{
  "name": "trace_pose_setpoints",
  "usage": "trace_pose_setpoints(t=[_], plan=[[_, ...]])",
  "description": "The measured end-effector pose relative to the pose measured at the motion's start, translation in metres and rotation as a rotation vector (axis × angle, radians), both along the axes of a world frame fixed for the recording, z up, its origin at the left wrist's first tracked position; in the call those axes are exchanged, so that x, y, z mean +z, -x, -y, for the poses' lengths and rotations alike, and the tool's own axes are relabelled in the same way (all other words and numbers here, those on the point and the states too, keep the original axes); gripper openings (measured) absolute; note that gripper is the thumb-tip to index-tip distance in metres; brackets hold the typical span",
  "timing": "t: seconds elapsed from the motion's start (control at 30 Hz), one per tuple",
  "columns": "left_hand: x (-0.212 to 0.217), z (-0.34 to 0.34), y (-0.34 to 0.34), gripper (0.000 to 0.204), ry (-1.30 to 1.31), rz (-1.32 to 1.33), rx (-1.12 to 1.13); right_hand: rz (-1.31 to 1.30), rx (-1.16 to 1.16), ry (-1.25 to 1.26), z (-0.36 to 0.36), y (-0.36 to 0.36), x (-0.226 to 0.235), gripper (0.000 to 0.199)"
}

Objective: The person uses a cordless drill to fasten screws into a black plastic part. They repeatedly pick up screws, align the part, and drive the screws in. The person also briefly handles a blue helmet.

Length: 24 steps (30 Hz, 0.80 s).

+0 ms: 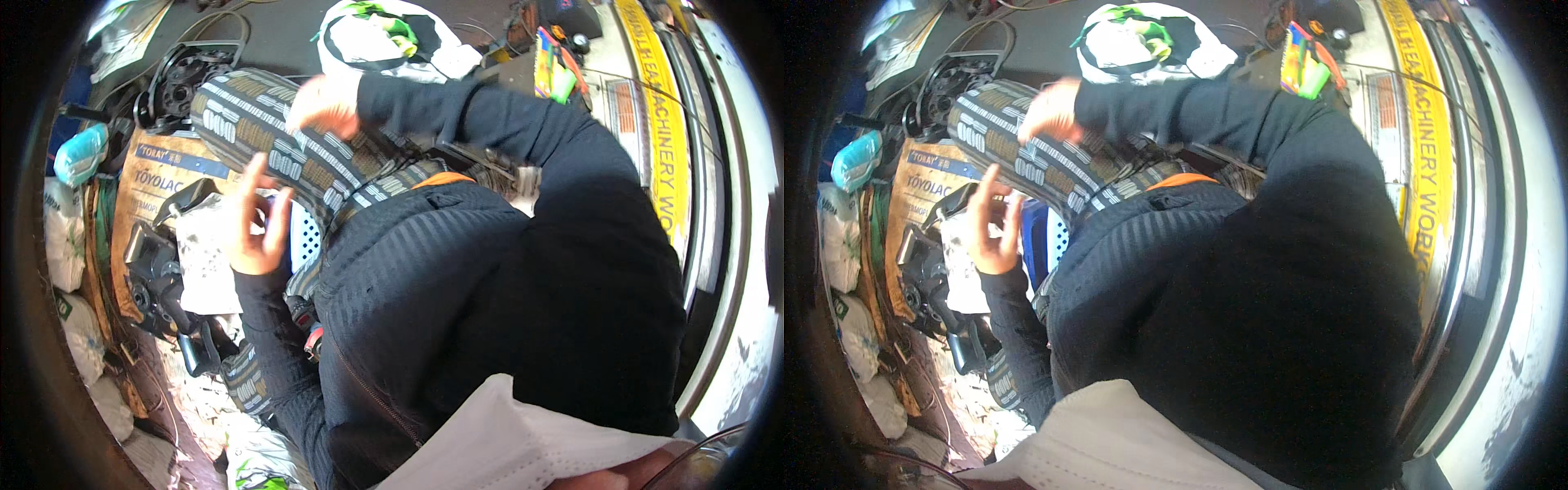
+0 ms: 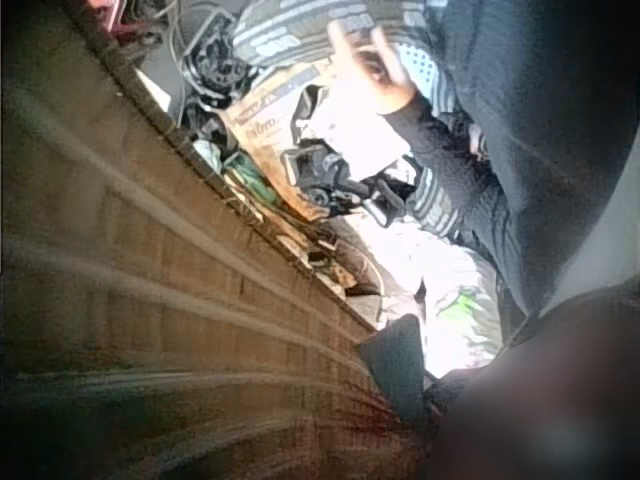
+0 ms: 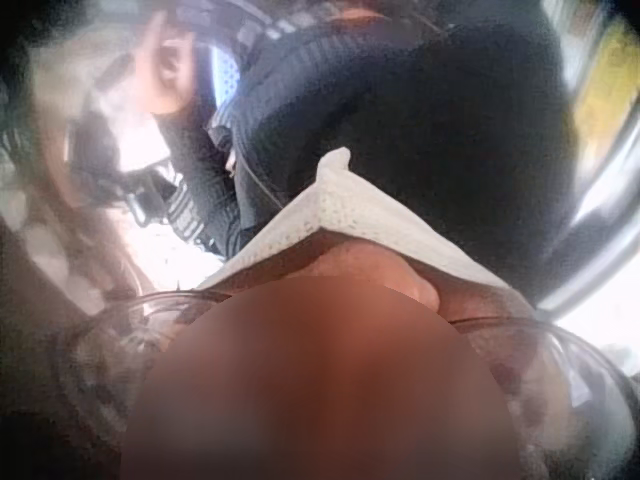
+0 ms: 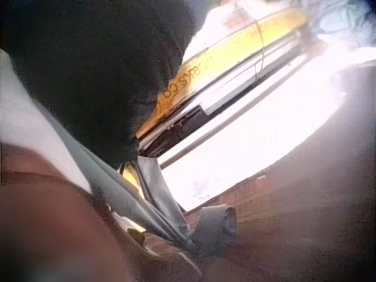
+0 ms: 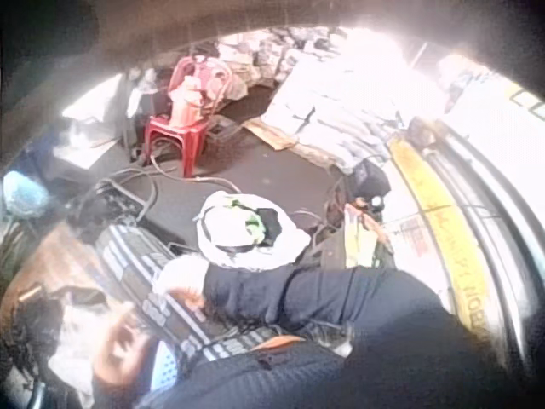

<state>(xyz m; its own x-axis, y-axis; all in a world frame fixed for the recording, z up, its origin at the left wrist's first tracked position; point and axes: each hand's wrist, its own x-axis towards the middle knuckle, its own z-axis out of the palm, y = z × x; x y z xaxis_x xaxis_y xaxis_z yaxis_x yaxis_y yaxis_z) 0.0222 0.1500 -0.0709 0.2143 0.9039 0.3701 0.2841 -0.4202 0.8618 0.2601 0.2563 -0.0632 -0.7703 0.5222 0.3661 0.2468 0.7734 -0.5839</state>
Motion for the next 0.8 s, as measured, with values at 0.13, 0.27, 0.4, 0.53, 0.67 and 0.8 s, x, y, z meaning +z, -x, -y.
trace_pose_setpoints(t=[0.13, 0.27, 0.4, 0.53, 0.67, 0.8], plan=[[-0.054, -0.010, 0.034, 0.031, 0.111, 0.245, 0.300, 0.727, -0.573, 0.414, -0.068, -0.135, 0.086, 0.036], [-0.103, -0.009, 0.083, 0.027, 0.206, 0.180, 0.414, 1.029, -1.096, 0.330, -0.059, -0.281, 0.130, 0.035], [-0.120, -0.006, 0.102, 0.026, 0.186, 0.160, 0.461, 1.307, -1.580, 0.630, -0.023, -0.367, 0.124, 0.043], [-0.120, -0.002, 0.096, 0.027, 0.269, 0.075, 0.554, 1.112, -1.518, 0.876, 0.003, -0.408, 0.119, 0.042], [-0.109, -0.003, 0.089, 0.027, 0.266, 0.083, 0.574, 1.460, -1.289, 0.796, 0.011, -0.449, 0.106, 0.029], [-0.084, 0.011, 0.103, 0.025, 0.224, 0.041, 0.577, 1.319, -1.114, 1.145, -0.019, -0.419, 0.113, 0.042]])
